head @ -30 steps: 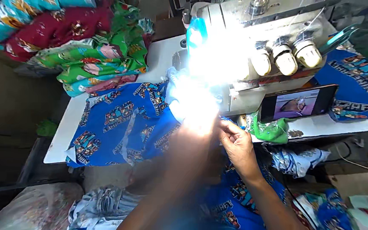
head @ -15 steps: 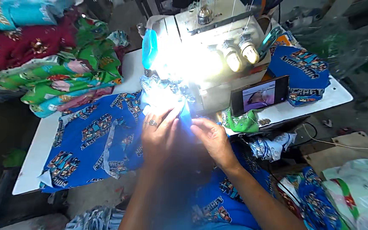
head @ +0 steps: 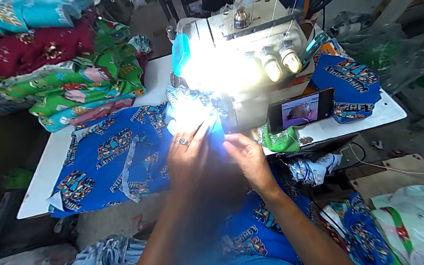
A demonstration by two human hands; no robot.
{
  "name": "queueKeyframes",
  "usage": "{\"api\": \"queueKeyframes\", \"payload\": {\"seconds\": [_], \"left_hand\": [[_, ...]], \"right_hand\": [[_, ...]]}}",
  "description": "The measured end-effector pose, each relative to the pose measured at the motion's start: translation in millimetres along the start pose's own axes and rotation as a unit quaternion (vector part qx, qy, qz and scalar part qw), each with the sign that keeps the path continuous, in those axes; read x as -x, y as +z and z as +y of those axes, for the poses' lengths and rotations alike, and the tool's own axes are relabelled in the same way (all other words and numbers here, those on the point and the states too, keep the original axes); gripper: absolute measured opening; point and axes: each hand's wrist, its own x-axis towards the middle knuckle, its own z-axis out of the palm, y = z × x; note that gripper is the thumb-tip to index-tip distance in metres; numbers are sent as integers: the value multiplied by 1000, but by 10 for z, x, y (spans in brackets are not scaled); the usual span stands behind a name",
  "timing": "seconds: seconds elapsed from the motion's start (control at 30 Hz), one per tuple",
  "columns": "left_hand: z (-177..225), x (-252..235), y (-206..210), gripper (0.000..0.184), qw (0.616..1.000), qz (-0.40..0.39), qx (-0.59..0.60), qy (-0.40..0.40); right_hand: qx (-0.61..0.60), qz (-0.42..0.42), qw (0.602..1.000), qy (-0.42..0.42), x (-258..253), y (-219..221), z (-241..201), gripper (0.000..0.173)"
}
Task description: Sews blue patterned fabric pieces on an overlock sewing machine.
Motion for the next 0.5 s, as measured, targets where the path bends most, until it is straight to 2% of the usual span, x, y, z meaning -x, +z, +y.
{"api": "queueKeyframes", "payload": {"seconds": [0.07,0.17,0.27,0.33,0.4,0.5], "left_hand": [[-7,-26,-27,23,999,18,29,1],[23,-64,-61,17,997,43,50,43],[51,-52,-43,16,996,26,55,67],[36,-13,-1,25,999,-4,26,47],[18,24,40,41,999,-30,-30,24],[12,42,57,45,998,-35,-59,0]], "right_hand": [[1,-1,1000,2,4,4,-9,18],[0,0,1000,6,4,12,-17,19],[-9,1,1000,11,3,20,-15,18],[-9,1,1000,12,3,22,-16,18],[-8,1,1000,13,7,21,-23,18],[-11,-5,1000,10,6,11,-13,18]]}}
